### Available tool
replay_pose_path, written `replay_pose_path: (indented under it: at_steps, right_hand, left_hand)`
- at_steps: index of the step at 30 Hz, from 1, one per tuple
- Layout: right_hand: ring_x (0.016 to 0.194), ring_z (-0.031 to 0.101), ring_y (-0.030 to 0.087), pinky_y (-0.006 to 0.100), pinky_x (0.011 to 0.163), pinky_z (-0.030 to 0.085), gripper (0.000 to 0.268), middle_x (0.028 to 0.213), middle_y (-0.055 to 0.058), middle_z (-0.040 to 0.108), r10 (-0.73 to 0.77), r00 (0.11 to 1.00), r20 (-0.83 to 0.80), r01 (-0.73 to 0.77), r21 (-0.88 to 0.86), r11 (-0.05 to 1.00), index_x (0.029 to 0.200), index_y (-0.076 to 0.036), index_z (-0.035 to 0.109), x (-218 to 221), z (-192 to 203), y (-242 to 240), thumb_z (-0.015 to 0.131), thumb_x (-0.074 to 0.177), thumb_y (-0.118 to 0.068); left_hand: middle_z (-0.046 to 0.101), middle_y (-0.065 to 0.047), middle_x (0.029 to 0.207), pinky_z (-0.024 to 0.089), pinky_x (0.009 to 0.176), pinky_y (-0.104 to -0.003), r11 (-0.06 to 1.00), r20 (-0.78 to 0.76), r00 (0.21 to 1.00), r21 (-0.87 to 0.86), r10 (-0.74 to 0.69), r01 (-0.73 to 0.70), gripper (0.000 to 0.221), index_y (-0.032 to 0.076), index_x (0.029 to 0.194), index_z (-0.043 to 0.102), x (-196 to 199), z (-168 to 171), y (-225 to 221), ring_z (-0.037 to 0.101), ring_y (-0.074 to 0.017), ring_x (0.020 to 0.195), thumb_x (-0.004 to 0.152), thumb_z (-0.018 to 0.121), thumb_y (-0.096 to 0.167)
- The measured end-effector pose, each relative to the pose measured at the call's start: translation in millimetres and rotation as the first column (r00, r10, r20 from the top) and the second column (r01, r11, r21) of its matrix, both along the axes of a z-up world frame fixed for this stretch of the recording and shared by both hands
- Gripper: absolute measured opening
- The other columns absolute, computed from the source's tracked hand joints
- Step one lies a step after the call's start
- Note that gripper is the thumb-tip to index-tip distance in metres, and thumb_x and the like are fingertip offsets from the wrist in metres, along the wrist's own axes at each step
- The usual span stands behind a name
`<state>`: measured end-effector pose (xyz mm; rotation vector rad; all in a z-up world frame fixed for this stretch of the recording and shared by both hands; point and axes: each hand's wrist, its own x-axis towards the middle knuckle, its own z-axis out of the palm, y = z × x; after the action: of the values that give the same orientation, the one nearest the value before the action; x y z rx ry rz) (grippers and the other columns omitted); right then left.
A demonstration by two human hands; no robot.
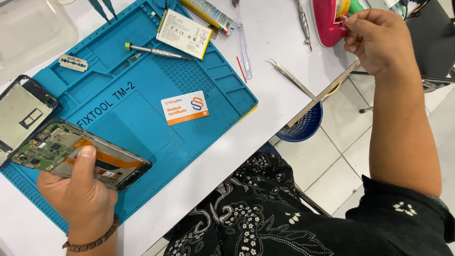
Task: The person holds a disassembled smartphone and uses their fingers to carefully peel back and reposition a flexible ribbon cable connected to the motherboard. They repeatedly adjust the cable's placement within the device's chassis while holding the phone over a blue work mat.
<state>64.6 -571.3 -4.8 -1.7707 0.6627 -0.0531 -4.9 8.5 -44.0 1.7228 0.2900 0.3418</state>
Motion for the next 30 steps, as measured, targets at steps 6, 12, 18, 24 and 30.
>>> replay_pose_path:
  at_steps: [6, 12, 18, 24, 30]
  right_hand:
    - [0.075, 0.07, 0.011, 0.021, 0.07, 0.062, 0.007, 0.082, 0.0, 0.065, -0.049, 0.999, 0.008, 0.048, 0.062, 0.997, 0.101, -0.015, 0.069, -2, 6, 4, 0.071, 0.108, -0.016]
    - [0.088, 0.077, 0.015, 0.024, 0.09, 0.074, 0.013, 0.092, 0.004, 0.073, -0.135, 0.987, 0.092, 0.119, 0.158, 0.98, 0.097, -0.013, 0.069, -13, 14, 22, 0.077, 0.1, -0.022]
    - [0.083, 0.075, 0.017, 0.023, 0.081, 0.072, 0.011, 0.081, 0.007, 0.068, -0.259, 0.945, 0.198, 0.205, 0.256, 0.945, 0.087, -0.003, 0.069, -18, -8, 26, 0.073, 0.097, -0.007]
    - [0.084, 0.07, 0.02, 0.023, 0.077, 0.067, 0.018, 0.086, 0.008, 0.065, -0.283, 0.934, 0.219, 0.211, 0.302, 0.93, 0.076, -0.004, 0.064, -19, -5, 32, 0.065, 0.093, 0.002]
    - [0.08, 0.07, 0.019, 0.026, 0.077, 0.068, 0.008, 0.082, 0.007, 0.064, -0.346, 0.922, 0.173, 0.275, 0.336, 0.901, 0.081, -0.003, 0.065, -17, -4, 35, 0.064, 0.088, -0.007]
  left_hand:
    - [0.02, 0.001, 0.067, 0.023, 0.058, -0.042, 0.997, -0.126, 0.991, 0.069, 0.039, -0.031, 0.068, 0.02, 0.07, 0.016, 0, 6, -2, 0.017, -0.0144, 0.064, 0.109, 0.069, 0.002]
    - [0.035, 0.002, 0.08, 0.039, 0.068, -0.039, 1.0, -0.091, 0.996, 0.001, 0.014, -0.014, 0.049, 0.017, 0.078, 0.034, -1, 2, -2, 0.032, -0.0135, 0.076, 0.109, 0.07, 0.005]
    - [0.024, 0.0, 0.073, 0.03, 0.06, -0.042, 1.0, -0.07, 0.997, 0.005, 0.012, -0.012, 0.066, 0.021, 0.073, 0.017, -2, -6, 3, 0.021, -0.0157, 0.069, 0.108, 0.069, 0.002]
    - [0.019, 0.0, 0.07, 0.025, 0.058, -0.043, 1.0, -0.072, 0.997, 0.011, 0.007, -0.006, 0.067, 0.021, 0.074, 0.013, -2, -5, 3, 0.017, -0.0162, 0.067, 0.107, 0.068, 0.002]
    - [0.023, 0.001, 0.071, 0.027, 0.06, -0.043, 1.0, -0.092, 0.996, 0.012, 0.006, -0.005, 0.063, 0.02, 0.072, 0.02, -2, -8, 5, 0.02, -0.0159, 0.069, 0.108, 0.069, 0.004]
